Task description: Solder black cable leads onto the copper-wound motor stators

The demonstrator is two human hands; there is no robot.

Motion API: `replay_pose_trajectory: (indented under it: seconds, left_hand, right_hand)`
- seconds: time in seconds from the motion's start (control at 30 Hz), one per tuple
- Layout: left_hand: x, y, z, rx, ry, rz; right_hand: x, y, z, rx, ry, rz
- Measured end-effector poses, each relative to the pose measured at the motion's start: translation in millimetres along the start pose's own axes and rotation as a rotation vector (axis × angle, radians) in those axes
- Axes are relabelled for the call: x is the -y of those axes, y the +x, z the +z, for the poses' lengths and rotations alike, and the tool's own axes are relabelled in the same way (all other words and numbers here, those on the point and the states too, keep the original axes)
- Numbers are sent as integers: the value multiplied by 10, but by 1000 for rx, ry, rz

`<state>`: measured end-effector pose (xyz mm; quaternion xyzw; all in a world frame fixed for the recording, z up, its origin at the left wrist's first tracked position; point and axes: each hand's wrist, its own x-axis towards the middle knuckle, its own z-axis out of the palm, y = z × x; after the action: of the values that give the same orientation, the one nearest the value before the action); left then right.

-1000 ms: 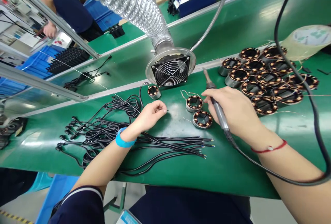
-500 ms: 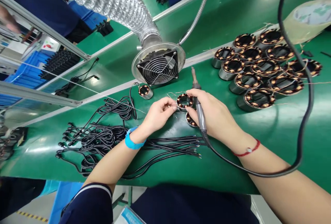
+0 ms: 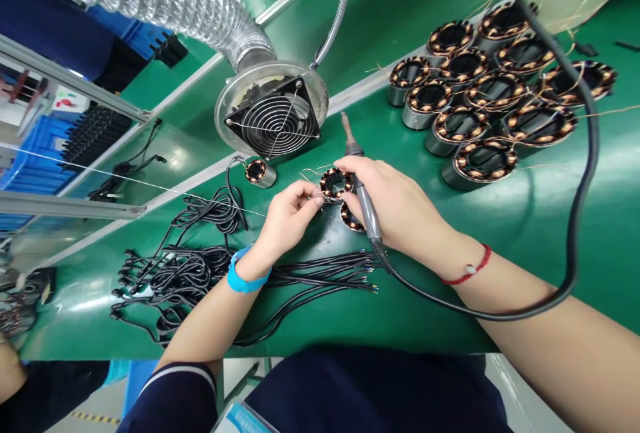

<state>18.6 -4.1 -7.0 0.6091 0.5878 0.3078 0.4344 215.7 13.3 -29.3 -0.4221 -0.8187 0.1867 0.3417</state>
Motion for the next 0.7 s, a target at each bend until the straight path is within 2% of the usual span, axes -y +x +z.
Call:
replay_pose_trajectory:
  seconds: [0.17,0.3,0.4,0.5,0.7]
  left_hand:
    - [-21,-10,4,-4,81,19]
    - [-56,-3,39,-9,174,91]
    - [-58,0,65,-18,238,154]
    - [-45,-11,57,-33,270,154]
    - [-45,-24,-2,27,364,172]
  right_hand:
    - [16,9,-31,28,18,24]
    - [21,17,-38,56,45,50]
    - [20,17,-35,46,39,31]
    - [27,12,-44,28,21,12]
    - [26,-2,-141,61,-18,-13]
